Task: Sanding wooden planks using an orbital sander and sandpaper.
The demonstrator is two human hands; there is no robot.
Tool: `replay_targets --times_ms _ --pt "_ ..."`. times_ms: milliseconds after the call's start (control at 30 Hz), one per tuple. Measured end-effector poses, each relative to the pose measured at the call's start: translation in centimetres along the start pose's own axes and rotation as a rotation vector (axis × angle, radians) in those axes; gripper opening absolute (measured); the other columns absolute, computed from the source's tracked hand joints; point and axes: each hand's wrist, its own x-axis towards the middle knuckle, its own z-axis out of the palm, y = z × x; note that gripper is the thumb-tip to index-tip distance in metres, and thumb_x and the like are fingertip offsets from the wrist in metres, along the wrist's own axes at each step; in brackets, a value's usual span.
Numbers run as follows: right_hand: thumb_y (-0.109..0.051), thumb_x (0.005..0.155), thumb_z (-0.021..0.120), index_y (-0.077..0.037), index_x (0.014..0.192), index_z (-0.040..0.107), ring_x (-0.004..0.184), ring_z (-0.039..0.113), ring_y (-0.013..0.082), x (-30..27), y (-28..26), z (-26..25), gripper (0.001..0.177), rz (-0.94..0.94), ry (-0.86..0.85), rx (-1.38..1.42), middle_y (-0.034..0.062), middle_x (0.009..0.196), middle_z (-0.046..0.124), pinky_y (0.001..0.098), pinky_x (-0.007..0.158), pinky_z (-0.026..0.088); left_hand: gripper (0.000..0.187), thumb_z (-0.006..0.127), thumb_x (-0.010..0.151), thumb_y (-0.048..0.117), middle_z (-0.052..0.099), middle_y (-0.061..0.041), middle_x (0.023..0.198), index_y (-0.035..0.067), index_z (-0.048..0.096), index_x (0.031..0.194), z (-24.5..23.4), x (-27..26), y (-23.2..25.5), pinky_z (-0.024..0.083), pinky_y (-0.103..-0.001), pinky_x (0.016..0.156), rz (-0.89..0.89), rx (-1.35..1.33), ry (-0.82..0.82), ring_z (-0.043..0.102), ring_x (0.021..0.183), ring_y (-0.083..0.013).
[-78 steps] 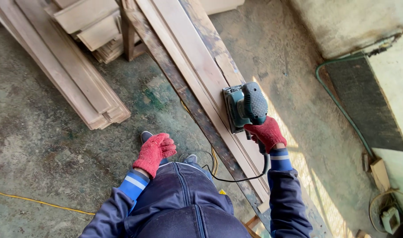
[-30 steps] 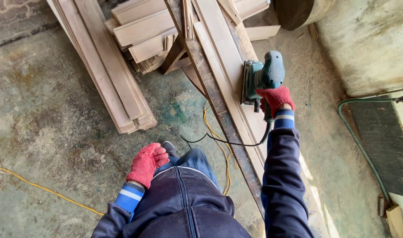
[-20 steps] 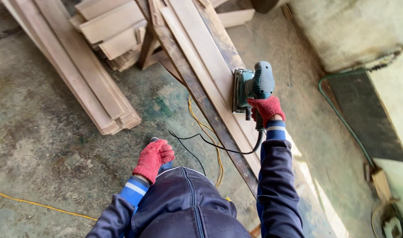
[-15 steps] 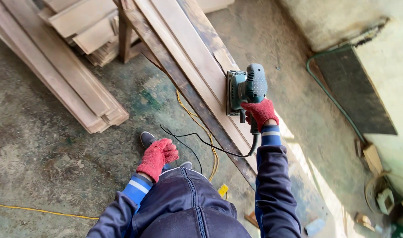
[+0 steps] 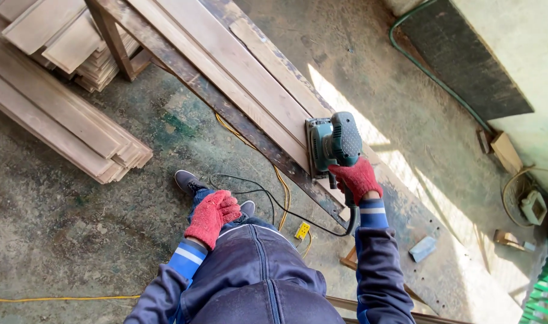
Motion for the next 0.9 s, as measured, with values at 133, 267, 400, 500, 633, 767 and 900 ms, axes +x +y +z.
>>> replay_targets --times_ms 133,267,400,500,633,767,900 --pt "-0.025 0.069 0.09 -0.001 0.085 0.071 0.047 0.064 0.0268 -1.0 5.1 -2.7 0.035 0.049 0.066 0.064 0.0214 0.061 0.064 0.0374 0.046 0.057 0.024 0.074 0.09 0.021 0.073 -0.027 0.098 0.008 0.071 0.109 1.3 -1.4 -0.4 0.064 -0.06 0.08 -0.021 0.054 -0.02 0.075 0.085 -0.0446" --pt "-0.025 0.068 0.091 -0.001 0.084 0.072 0.047 0.063 0.0269 -2.5 8.8 -5.3 0.035 0.079 0.119 0.122 0.0213 0.059 0.062 0.0379 0.046 0.057 0.025 0.073 0.091 0.024 0.073 -0.025 0.098 0.009 0.071 0.111 1.8 -1.7 -0.6 0.064 -0.057 0.08 -0.008 0.136 -0.027 0.075 0.084 -0.0413" --pt "-0.022 0.066 0.091 0.0 0.076 0.069 0.046 0.063 0.0265 -3.8 12.1 -7.4 0.032 0.114 0.168 0.105 0.0222 0.058 0.063 0.0378 0.044 0.056 0.025 0.072 0.093 0.023 0.073 -0.027 0.1 0.008 0.07 0.113 2.1 -2.0 -0.9 0.064 -0.058 0.08 0.012 0.157 -0.016 0.074 0.085 -0.0437" --pt "-0.024 0.065 0.092 -0.001 0.076 0.069 0.046 0.063 0.027 -4.2 15.3 -8.5 0.035 0.155 0.211 0.153 0.0218 0.058 0.063 0.0383 0.045 0.056 0.024 0.072 0.093 0.023 0.073 -0.027 0.101 0.009 0.071 0.113 2.4 -2.0 -0.8 0.064 -0.058 0.079 0.003 0.188 -0.024 0.075 0.086 -0.0437" --pt "-0.025 0.062 0.096 0.0 0.077 0.07 0.048 0.065 0.0295 -4.8 19.2 -10.0 0.039 0.188 0.275 0.185 0.0247 0.059 0.064 0.0416 0.045 0.057 0.024 0.072 0.094 0.024 0.073 -0.026 0.101 0.009 0.071 0.112 1.8 -1.1 -1.5 0.064 -0.059 0.079 -0.016 0.199 -0.014 0.074 0.086 -0.0436" --pt "-0.027 0.066 0.093 0.001 0.079 0.068 0.05 0.065 0.0302 -5.1 22.0 -11.0 0.039 0.234 0.322 0.224 0.0238 0.062 0.064 0.0427 0.048 0.057 0.025 0.071 0.095 0.023 0.072 -0.028 0.102 0.007 0.071 0.114 1.5 -0.7 -2.0 0.064 -0.058 0.079 -0.024 0.233 -0.03 0.074 0.087 -0.0451" --pt "-0.029 0.068 0.091 0.0 0.077 0.068 0.051 0.068 0.0306 -5.0 24.2 -12.0 0.038 0.244 0.348 0.232 0.0222 0.063 0.066 0.0433 0.05 0.059 0.026 0.07 0.095 0.023 0.072 -0.028 0.102 0.007 0.07 0.115 1.7 -1.0 -2.0 0.064 -0.058 0.08 -0.026 0.28 -0.024 0.074 0.088 -0.0452"
